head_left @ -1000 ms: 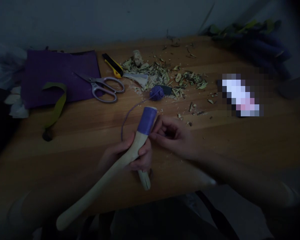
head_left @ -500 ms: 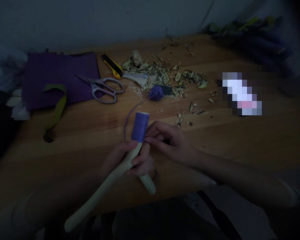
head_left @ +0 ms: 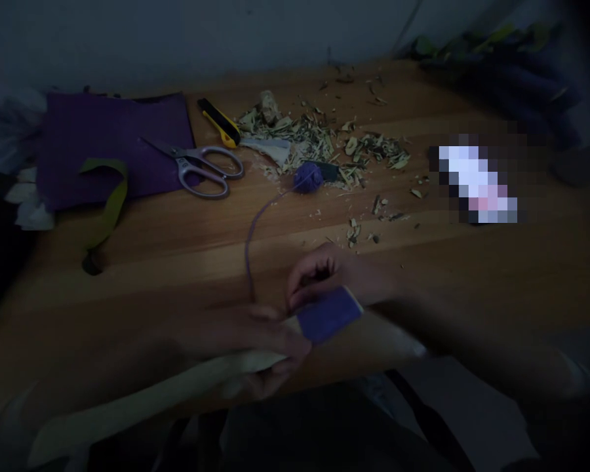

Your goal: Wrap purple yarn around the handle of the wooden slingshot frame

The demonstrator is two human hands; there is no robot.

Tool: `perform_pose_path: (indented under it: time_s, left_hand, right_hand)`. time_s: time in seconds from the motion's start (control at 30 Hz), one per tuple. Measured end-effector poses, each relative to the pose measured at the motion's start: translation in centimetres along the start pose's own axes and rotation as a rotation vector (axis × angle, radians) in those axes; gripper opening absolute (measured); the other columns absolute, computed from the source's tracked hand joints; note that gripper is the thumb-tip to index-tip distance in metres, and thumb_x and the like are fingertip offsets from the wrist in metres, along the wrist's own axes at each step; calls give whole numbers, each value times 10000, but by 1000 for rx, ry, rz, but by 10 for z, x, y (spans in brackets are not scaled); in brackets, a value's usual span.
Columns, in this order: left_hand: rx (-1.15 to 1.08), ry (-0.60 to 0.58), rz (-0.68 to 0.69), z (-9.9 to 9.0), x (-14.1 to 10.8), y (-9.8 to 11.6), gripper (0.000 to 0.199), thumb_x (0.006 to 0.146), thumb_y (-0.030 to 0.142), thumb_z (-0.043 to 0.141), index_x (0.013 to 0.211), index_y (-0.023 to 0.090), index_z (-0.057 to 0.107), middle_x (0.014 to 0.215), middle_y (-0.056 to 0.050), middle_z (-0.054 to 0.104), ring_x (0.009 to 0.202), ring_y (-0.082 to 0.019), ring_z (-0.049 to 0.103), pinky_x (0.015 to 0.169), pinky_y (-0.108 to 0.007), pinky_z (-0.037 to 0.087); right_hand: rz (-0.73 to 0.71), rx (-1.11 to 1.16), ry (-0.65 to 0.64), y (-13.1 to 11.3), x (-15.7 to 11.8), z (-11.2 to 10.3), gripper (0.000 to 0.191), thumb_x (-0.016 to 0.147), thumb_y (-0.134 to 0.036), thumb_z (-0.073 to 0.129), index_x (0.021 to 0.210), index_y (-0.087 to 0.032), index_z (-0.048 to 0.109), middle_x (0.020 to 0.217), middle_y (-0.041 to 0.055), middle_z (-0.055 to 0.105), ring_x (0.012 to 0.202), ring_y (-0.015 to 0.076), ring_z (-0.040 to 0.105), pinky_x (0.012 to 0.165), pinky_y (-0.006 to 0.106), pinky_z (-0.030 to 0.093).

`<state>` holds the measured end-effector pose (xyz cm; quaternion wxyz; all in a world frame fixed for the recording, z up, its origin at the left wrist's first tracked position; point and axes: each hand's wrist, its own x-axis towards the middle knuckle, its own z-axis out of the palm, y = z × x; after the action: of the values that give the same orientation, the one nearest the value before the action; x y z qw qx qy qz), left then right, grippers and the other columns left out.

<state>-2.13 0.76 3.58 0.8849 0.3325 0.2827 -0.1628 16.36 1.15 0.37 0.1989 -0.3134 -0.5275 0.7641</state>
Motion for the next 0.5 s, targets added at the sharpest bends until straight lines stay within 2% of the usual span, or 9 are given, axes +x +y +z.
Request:
perform_pose_path:
  time_s: [0.07,0.17,0.27,0.37,0.5]
  left_hand:
    - [90,102,-164,4,-8,10,253,752,370,541,586,188,488,438,57,446,397,-65,359,404,-169,265]
    - [230,221,-282,7,-11,15,253,733,428,563,660,191,511,487,55,471,427,-79,416,417,-172,315]
    - [267,255,-282,4,-8,8,275,728,469,543,692,198,512,517,55,447,464,-95,452,439,-182,337]
    - [253,285,-224,-2,-3,-2,311,721,503,527,687,194,531,540,50,452,497,-101,460,491,-203,364]
    - [339,477,-96,-7,-2,-2,326,698,513,540,744,193,579,583,34,491,531,-116,462,501,-219,352]
  right_hand:
    - [26,-44,-69,-1,-1,-1,63,730,-178,634,709,-119,635,619,-40,586,544,35,495,520,153,383]
    - [32,-183,-137,-2,-3,-1,95,733,-214,649,742,-120,642,606,-51,562,534,27,467,501,142,363]
    - [0,-327,-124,-2,-4,1,129,757,-246,627,749,-118,636,585,-55,527,515,26,429,471,140,341]
    - [-56,-447,-64,-4,-7,3,128,766,-247,612,748,-122,631,573,-56,508,500,26,405,450,143,318]
    - [-156,-546,88,-8,-10,2,101,745,-203,607,684,-124,620,583,-44,539,500,27,404,450,144,318]
